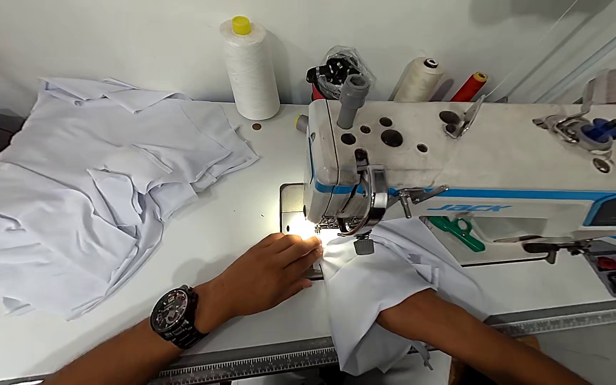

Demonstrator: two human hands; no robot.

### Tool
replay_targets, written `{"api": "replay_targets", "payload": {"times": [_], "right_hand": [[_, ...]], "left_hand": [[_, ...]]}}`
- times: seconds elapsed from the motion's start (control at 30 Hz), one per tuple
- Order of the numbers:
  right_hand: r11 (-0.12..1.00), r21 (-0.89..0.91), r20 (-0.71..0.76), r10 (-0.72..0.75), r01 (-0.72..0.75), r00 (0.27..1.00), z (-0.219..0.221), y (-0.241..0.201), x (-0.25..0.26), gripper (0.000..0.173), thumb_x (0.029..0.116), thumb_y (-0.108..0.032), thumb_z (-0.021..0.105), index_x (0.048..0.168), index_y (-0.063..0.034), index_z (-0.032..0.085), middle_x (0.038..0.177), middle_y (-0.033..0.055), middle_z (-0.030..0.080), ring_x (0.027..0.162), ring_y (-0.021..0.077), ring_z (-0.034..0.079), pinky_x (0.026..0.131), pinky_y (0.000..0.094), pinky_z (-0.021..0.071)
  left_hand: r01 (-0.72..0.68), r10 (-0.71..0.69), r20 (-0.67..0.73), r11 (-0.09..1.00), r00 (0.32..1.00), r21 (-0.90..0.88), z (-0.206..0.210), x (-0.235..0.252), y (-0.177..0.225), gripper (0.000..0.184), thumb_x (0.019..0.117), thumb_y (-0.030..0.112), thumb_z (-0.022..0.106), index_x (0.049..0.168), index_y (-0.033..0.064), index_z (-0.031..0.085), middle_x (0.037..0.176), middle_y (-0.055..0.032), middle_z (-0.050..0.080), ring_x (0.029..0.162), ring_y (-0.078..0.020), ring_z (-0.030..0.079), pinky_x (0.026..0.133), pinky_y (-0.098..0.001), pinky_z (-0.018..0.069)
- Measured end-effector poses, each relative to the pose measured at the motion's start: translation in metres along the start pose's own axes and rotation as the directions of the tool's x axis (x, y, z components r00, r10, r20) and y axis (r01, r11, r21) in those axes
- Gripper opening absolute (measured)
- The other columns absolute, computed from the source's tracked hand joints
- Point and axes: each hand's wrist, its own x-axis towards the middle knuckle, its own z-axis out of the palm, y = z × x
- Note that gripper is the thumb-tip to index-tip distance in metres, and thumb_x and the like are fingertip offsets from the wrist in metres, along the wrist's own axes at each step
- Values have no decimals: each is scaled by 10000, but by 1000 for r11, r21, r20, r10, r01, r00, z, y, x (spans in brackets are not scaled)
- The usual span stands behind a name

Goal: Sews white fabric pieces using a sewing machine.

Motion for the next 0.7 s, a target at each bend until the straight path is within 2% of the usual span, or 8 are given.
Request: {"api": "replay_targets", "payload": {"times": [0.23, 0.3, 0.37, 0.47, 0.53, 0.7], "right_hand": [[999, -17, -60, -37, 36, 997, 5, 5, 1, 260, 954, -309, 589, 864, -112, 734, 832, 91, 743, 823, 259, 750, 651, 499, 601], [999, -14, -35, -48, 48, 998, 4, 9, 3, 277, 967, -314, 576, 872, -110, 736, 846, 92, 745, 842, 260, 748, 673, 500, 600], [999, -19, -18, -51, 51, 999, 4, 12, 5, 295, 975, -331, 566, 878, -112, 737, 855, 91, 746, 852, 257, 748, 685, 501, 600], [997, -40, -33, -61, 60, 998, 3, 15, 9, 301, 972, -343, 567, 862, -121, 737, 841, 77, 742, 840, 239, 743, 688, 470, 600], [997, -39, -29, -69, 68, 997, 1, 16, 13, 289, 964, -334, 583, 853, -119, 741, 835, 72, 741, 837, 233, 742, 689, 460, 599], [996, -28, 20, -78, 79, 997, 0, 23, 22, 268, 965, -310, 593, 860, -115, 743, 842, 77, 735, 857, 237, 735, 712, 464, 592]], "left_hand": [[19, -21, 69, 999, 997, 33, 3, 5, 0, 523, 1094, 430, 309, 1417, 159, 619, 1514, 25, 550, 1266, -165, 564, 1023, -347, 432], [9, -12, 62, 999, 998, 37, 2, 6, -2, 482, 1093, 370, 340, 1396, 139, 634, 1497, 17, 565, 1241, -166, 575, 1000, -336, 445], [-19, 17, 26, 998, 1000, 61, 1, 5, -3, 420, 1083, 295, 392, 1328, 106, 677, 1423, -13, 616, 1190, -183, 604, 984, -331, 469], [-1, 1, 2, 997, 1000, 74, 0, 3, -3, 389, 1076, 249, 418, 1301, 94, 695, 1372, -37, 645, 1202, -194, 612, 1046, -338, 464], [29, -29, -1, 998, 1000, 60, 1, 2, -3, 396, 1070, 236, 418, 1315, 86, 690, 1379, -53, 645, 1262, -198, 601, 1100, -337, 447], [73, -73, -17, 997, 997, 17, 2, 3, -6, 403, 1061, 227, 417, 1316, 78, 692, 1387, -69, 643, 1349, -192, 556, 1154, -327, 410]]}}
